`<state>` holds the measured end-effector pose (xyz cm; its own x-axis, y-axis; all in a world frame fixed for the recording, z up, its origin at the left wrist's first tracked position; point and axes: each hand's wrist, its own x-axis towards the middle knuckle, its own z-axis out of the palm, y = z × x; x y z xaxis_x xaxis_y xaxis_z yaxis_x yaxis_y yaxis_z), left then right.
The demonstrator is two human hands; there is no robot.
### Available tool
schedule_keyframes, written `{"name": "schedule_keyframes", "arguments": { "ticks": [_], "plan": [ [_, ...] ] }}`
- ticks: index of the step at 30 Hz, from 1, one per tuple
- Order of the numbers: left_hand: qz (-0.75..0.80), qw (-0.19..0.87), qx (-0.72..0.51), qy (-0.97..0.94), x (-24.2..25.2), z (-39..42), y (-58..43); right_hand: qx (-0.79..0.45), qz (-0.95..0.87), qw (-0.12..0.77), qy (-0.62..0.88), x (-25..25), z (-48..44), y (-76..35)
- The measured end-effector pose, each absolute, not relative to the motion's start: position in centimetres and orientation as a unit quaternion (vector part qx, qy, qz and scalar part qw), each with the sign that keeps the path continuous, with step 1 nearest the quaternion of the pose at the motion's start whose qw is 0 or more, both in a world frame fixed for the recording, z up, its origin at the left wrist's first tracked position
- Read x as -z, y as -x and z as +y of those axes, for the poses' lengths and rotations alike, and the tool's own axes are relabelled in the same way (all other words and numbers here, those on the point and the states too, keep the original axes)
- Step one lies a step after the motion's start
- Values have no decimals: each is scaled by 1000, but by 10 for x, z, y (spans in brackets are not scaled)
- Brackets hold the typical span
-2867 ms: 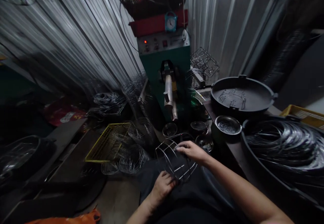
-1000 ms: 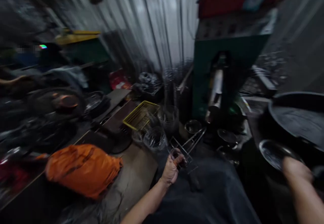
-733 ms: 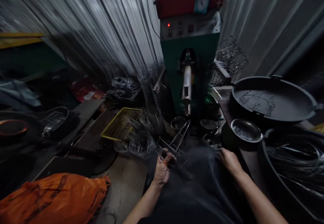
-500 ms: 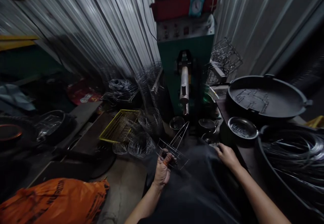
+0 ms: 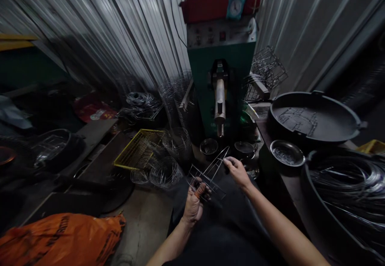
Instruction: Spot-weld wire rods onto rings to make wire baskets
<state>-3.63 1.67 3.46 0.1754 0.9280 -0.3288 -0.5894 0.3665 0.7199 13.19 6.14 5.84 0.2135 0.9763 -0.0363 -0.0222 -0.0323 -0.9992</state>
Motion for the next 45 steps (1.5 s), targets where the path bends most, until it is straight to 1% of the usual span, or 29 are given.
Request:
{"name": "schedule_keyframes", "arguments": {
  "ticks": [10, 17, 24, 33, 38, 45],
  "plan": [
    [406, 736, -497, -215, -40, 31, 31, -479, -383, 594, 520, -51, 78, -128],
    [418, 728, -498, -216, -49, 49, 18, -454, -363, 617, 530, -50, 95, -133],
    [423, 719, -511, -207, -51, 66, 9, -431, -381, 623, 529, -45, 116, -139],
    [410, 711, -528, -219, -56, 80, 1, -430, -333, 664, 513, -47, 134, -139],
    [406, 714, -529, -214, -61, 86, -2, -413, -339, 663, 524, -48, 140, -140],
    [402, 713, -531, -218, -72, 90, -7, -434, -318, 679, 500, -49, 146, -142]
  ]
}}
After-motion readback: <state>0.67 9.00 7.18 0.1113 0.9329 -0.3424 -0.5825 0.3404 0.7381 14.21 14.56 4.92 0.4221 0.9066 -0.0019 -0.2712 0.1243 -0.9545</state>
